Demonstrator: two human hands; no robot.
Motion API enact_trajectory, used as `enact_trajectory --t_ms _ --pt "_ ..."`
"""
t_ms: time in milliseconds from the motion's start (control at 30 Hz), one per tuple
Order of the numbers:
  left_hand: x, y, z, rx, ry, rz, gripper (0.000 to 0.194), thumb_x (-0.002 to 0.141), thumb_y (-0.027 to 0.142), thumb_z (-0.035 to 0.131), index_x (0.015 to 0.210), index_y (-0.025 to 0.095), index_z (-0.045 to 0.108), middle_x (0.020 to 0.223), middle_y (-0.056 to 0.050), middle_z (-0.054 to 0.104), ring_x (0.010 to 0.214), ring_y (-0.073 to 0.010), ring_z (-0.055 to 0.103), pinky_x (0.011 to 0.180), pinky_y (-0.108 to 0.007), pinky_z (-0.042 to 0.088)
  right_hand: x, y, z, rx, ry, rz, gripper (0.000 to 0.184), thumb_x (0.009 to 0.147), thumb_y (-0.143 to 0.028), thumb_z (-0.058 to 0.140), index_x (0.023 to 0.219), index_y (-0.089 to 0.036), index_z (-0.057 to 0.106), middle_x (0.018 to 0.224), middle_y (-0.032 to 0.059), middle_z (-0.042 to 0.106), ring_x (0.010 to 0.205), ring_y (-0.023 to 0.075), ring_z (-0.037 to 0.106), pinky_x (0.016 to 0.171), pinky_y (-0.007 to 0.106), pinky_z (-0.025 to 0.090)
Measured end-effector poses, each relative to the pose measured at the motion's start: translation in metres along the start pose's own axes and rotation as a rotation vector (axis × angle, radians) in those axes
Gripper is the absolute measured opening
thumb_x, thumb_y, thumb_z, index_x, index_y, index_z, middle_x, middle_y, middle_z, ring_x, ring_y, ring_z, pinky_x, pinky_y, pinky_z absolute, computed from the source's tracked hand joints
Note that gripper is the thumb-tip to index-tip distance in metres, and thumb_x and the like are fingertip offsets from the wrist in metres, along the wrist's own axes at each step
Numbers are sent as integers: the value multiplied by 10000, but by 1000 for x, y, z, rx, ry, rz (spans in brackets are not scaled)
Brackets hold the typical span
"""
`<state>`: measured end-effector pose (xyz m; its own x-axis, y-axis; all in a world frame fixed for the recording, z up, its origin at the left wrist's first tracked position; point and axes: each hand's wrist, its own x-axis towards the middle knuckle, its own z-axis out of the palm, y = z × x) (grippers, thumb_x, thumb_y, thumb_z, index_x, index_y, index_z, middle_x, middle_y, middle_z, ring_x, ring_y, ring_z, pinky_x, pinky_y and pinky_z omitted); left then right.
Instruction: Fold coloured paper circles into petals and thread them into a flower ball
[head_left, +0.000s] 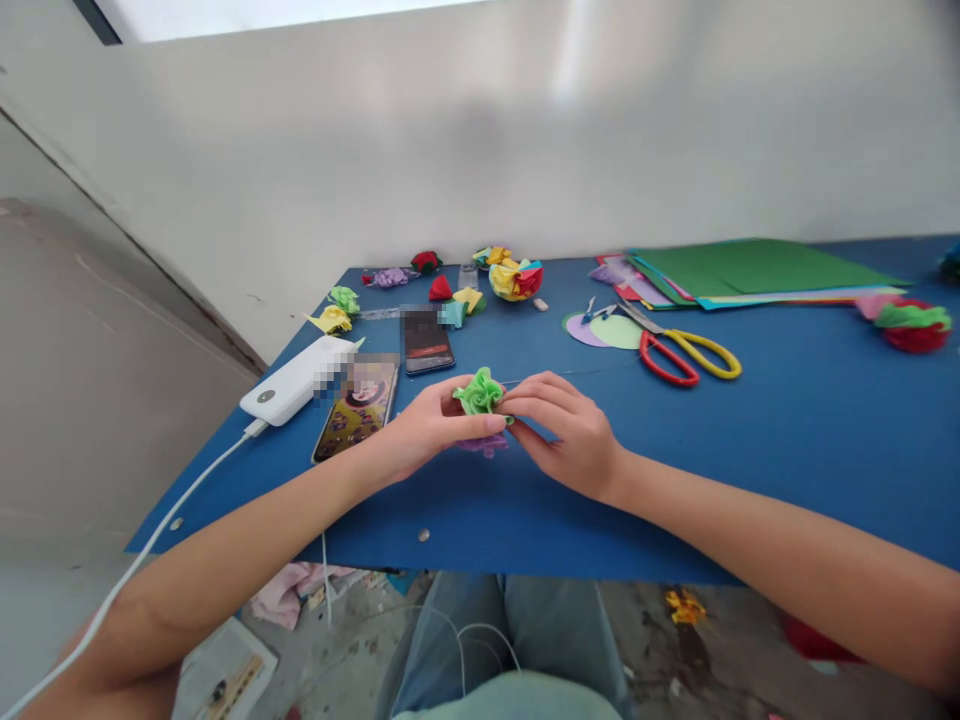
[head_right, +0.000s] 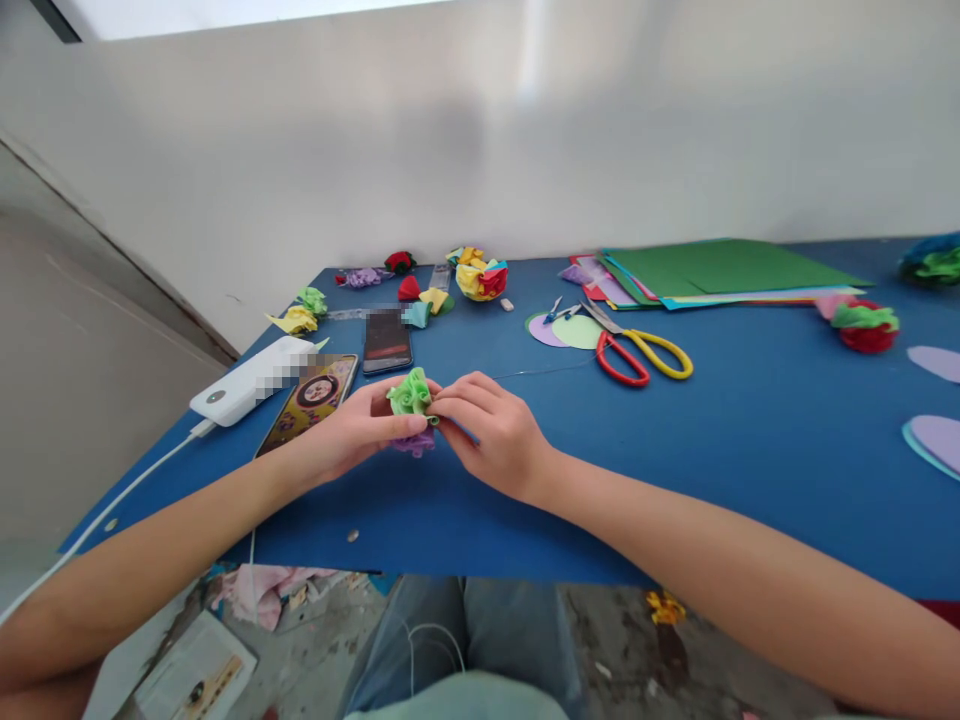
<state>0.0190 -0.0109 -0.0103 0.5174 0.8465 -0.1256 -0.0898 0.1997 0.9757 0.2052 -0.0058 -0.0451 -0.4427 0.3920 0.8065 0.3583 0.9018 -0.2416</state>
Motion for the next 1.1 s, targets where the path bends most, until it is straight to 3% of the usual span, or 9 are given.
enact_trajectory --t_ms 200,500,700,833,933,1100 --pt "2 -6 2 140 52 62 432 635 245 739 1012 174 542 894 -13 584 788 -127 568 727 -272 485 -2 1 3 -84 -19 -12 135 822 -139 508 896 -197 605 842 40 660 828 157 567 775 326 503" --pt "1 -5 3 206 56 104 427 644 239 729 1003 169 510 803 6 578 698 -116 581 653 -252 490 1 3 0 -141 -100 -105 165 823 -125 490 938 -181 594 918 59 652 904 176 546 813 344 497" --pt "1 -1 -2 268 102 121 419 640 202 714 1008 165 515 880 -21 598 731 -129 583 622 -244 487 3 8 -2 -84 -91 14 185 819 -132 483 969 -180 580 941 66 636 869 170 557 791 347 489" --pt "-1 -1 -1 225 13 67 453 650 164 698 1048 185 481 976 -34 588 833 -150 589 703 -276 499 4 11 -3 -98 -63 23 181 801 -218 557 976 -172 563 930 81 621 849 185 554 765 348 485" --pt "-4 -3 1 170 -88 -32 457 673 189 696 1067 185 465 914 -24 585 822 -153 602 728 -299 498 4 11 -3 -108 -64 -12 176 804 -213 561 975 -170 561 921 79 622 834 175 548 753 332 485" --pt "-5 -4 1 134 -102 -49 402 703 238 690 1041 181 481 908 -18 567 843 -134 581 753 -267 471 4 6 -2 -93 -75 -45 179 803 -158 547 980 -168 568 921 72 632 818 159 544 755 320 491"
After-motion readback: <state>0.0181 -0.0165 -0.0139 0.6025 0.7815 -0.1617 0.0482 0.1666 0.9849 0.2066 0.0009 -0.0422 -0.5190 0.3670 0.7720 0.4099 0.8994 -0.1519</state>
